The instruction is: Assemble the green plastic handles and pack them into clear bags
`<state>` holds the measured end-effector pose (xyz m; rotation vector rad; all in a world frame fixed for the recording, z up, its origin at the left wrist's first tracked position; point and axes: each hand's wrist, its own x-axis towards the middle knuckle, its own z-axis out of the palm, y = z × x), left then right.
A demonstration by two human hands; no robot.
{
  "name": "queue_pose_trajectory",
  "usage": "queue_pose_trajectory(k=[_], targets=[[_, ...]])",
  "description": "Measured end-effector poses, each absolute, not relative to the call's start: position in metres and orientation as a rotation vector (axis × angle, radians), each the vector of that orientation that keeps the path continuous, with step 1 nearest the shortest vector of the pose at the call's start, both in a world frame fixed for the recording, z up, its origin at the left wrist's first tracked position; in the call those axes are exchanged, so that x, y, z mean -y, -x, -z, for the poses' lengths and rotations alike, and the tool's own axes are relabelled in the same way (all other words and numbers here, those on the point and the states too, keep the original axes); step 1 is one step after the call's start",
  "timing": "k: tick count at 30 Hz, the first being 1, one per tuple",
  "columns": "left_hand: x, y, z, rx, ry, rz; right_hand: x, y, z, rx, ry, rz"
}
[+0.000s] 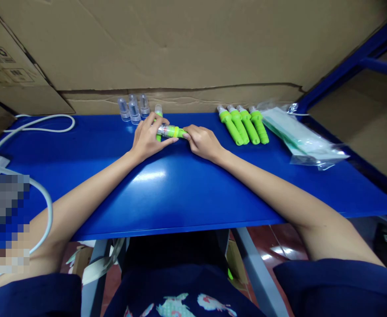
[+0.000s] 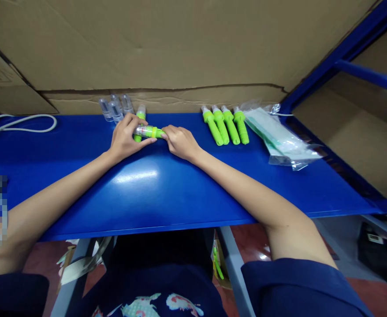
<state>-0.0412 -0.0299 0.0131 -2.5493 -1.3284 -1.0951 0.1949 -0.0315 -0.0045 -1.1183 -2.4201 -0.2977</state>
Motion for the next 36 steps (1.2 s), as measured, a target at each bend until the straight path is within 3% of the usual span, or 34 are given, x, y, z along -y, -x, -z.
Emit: queue_pose_trajectory(k=[14, 36], targets=[[0.0278, 0.0399, -0.0106, 1.379, 2.524, 1.197, 0.0398, -0.1894, -0.0018, 2.396, 1.109, 0.084], [0.0270, 0.0420, -0.0100, 1.355, 2.518, 1.125, 0.0330, -0.1939, 0.0013, 2.429, 1.142, 0.273]])
